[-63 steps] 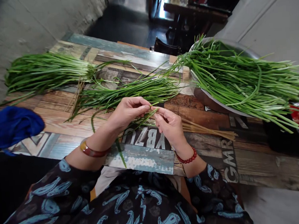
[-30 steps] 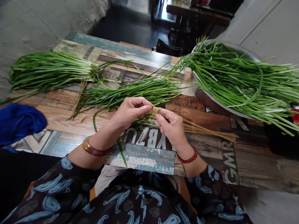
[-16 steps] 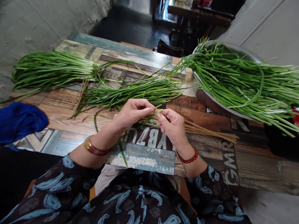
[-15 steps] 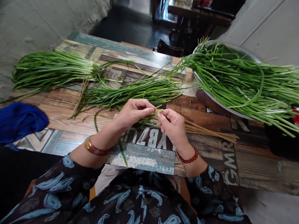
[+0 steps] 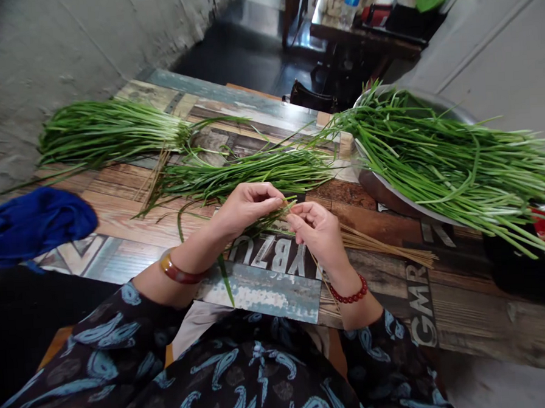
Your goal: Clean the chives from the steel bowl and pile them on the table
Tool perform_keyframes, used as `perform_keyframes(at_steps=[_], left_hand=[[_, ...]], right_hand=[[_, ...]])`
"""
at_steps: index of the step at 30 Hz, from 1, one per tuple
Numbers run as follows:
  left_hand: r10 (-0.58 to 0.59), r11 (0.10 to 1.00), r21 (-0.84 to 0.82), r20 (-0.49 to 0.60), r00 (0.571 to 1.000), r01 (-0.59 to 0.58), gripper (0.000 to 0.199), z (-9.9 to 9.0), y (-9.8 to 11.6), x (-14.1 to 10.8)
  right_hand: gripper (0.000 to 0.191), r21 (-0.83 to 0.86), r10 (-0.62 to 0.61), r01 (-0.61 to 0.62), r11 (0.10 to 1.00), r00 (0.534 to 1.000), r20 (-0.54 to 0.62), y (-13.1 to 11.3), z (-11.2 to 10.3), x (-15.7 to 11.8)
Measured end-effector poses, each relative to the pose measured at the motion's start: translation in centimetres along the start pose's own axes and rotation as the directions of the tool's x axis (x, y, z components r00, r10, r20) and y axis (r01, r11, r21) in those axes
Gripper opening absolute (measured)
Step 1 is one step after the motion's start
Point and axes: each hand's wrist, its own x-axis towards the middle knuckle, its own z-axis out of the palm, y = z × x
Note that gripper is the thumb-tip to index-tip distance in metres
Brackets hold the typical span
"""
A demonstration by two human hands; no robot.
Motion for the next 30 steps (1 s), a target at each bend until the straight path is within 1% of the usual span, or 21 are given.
perform_keyframes(at_steps=[2, 4, 7, 10, 16, 21, 26, 30], left_hand=[[0.021, 1.0, 0.013, -0.035, 0.999, -0.021, 0.017, -0.2, 0.1, 0.0], [0.039, 0.999, 0.026, -0.044, 0.998, -0.038, 0.016, -0.3, 0.1, 0.1], [0.01, 1.0, -0.005, -0.017, 1.0, -0.01, 0.016, -0.3, 0.0, 0.1], [-0.009, 1.0, -0.027, 0.026, 1.0, 0.009, 0.017, -0.3, 0.0, 0.1], [-0.035, 0.999, -0.02, 0.085, 0.996, 0.037, 0.016, -0.3, 0.0, 0.0], [-0.022, 0.999, -0.033, 0.186, 0.982, 0.028, 0.027, -0.4, -0.6, 0.2], [-0.003, 0.999, 0.033, 0.205, 0.979, -0.004, 0.029, -0.3, -0.7, 0.2], [-0.016, 0.993, 0.122, 0.196, 0.981, -0.008, 0.03, -0.2, -0.4, 0.2]], right_hand=[[0.028, -0.065, 0.001, 0.001, 0.998, 1.0, 0.025, 0.0, -0.2, -0.1], [0.027, -0.138, -0.041, 0.044, 0.989, 0.999, 0.022, 0.0, -0.3, -0.2], [0.027, -0.202, -0.124, 0.121, 0.972, 0.992, -0.001, 0.1, -0.1, -0.3], [0.028, -0.227, -0.169, 0.162, 0.96, 0.986, -0.01, 0.2, 0.2, -0.3], [0.029, -0.196, -0.152, 0.146, 0.97, 0.988, -0.014, 0.3, 0.4, -0.2], [0.029, -0.152, -0.146, 0.142, 0.978, 0.989, -0.011, 0.3, 0.4, -0.1], [0.03, -0.186, -0.17, 0.162, 0.969, 0.985, -0.027, 0.3, 0.7, -0.1], [0.029, -0.176, -0.171, 0.165, 0.971, 0.985, -0.023, 0.5, 0.7, 0.1]])
